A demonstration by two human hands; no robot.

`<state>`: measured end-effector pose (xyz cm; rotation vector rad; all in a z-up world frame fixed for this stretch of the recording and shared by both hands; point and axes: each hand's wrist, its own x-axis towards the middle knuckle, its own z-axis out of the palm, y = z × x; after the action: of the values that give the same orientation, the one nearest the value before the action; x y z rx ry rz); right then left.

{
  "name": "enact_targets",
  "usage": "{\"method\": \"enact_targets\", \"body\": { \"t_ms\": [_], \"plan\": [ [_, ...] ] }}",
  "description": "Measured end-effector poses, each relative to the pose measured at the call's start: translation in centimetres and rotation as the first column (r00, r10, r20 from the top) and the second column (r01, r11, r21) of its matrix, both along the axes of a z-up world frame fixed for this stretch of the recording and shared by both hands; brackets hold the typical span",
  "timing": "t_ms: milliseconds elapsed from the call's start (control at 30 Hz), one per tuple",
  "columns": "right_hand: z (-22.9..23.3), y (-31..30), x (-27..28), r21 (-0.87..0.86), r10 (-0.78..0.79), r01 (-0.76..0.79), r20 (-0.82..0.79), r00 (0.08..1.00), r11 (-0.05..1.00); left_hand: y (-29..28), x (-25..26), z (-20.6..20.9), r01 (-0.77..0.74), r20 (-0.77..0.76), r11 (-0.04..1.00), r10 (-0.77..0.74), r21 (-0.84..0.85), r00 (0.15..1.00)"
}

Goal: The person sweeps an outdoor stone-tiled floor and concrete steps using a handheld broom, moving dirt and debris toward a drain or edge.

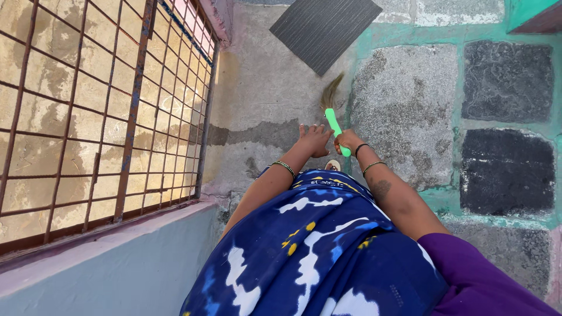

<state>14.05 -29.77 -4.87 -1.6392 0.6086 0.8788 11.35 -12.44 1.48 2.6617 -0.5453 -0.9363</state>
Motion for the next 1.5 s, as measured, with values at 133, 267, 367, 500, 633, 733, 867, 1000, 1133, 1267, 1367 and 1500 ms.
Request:
{"method": "enact_targets", "body": {
  "t_ms": [133,267,367,500,633,733,867,1000,1133,1267,1367,1500],
  "plan": [
    [-1.0,0.7,-1.5,0.019,0.2,-0.2,-0.019,0.98,0.98,-0.6,-0.7,0.7,0.0,-0.004,1.0,0.0,-0.011,1.0],
    [-1.4,0.2,-1.8,0.056,0.264,-0.272,0.122,0.957,0.961,-1.3,-1.1,0.9,0.004,-0.057,0.999,-0.007,-0.051,0.998],
    [-1.5,-0.8,-1.9,0.026,0.135,-0.139,0.131,0.982,0.99,-1.9,-1.2,0.3,0.011,-0.06,0.998,-0.014,-0.057,0.998],
    [-1.4,-2.4,-1.3,-0.103,-0.081,0.101,0.182,0.98,0.99,-2.8,-0.7,-0.1,0.057,-0.061,0.998,-0.058,-0.025,0.996],
    [-0.9,-5.0,-0.5,-0.08,-0.197,0.219,0.22,0.955,0.972,-3.8,0.1,-0.5,0.07,-0.079,0.997,-0.072,-0.033,0.994],
    [-0.8,-6.6,0.4,-0.043,-0.303,0.314,0.173,0.937,0.948,-4.7,1.0,-1.2,0.075,-0.078,0.997,-0.078,-0.033,0.994],
    [-0.6,-8.1,1.6,-0.009,-0.424,0.425,0.051,0.904,0.905,-6.1,2.7,-1.6,0.069,-0.059,0.997,-0.071,-0.035,0.996],
    [-0.7,-8.9,1.9,-0.062,-0.319,0.316,-0.047,0.947,0.947,-7.7,4.3,-1.2,0.085,-0.05,0.996,-0.086,-0.029,0.995],
    [-1.2,-9.7,2.2,-0.01,-0.087,0.087,-0.003,0.996,0.996,-10.4,5.8,0.1,0.114,-0.028,0.993,-0.114,-0.021,0.993],
    [-1.3,-12.4,3.0,0.023,0.003,-0.005,0.077,0.997,1.0,-13.7,6.7,1.2,0.152,-0.069,0.988,-0.154,-0.034,0.986],
    [-1.1,-15.3,3.6,0.012,-0.018,0.016,0.142,0.99,1.0,-16.4,7.7,0.8,0.196,-0.063,0.98,-0.197,-0.029,0.978],
    [-0.6,-19.5,3.8,-0.064,-0.113,0.128,0.199,0.974,0.99,-20.3,8.7,0.2,0.249,-0.039,0.968,-0.251,-0.033,0.967]
  ]
}}
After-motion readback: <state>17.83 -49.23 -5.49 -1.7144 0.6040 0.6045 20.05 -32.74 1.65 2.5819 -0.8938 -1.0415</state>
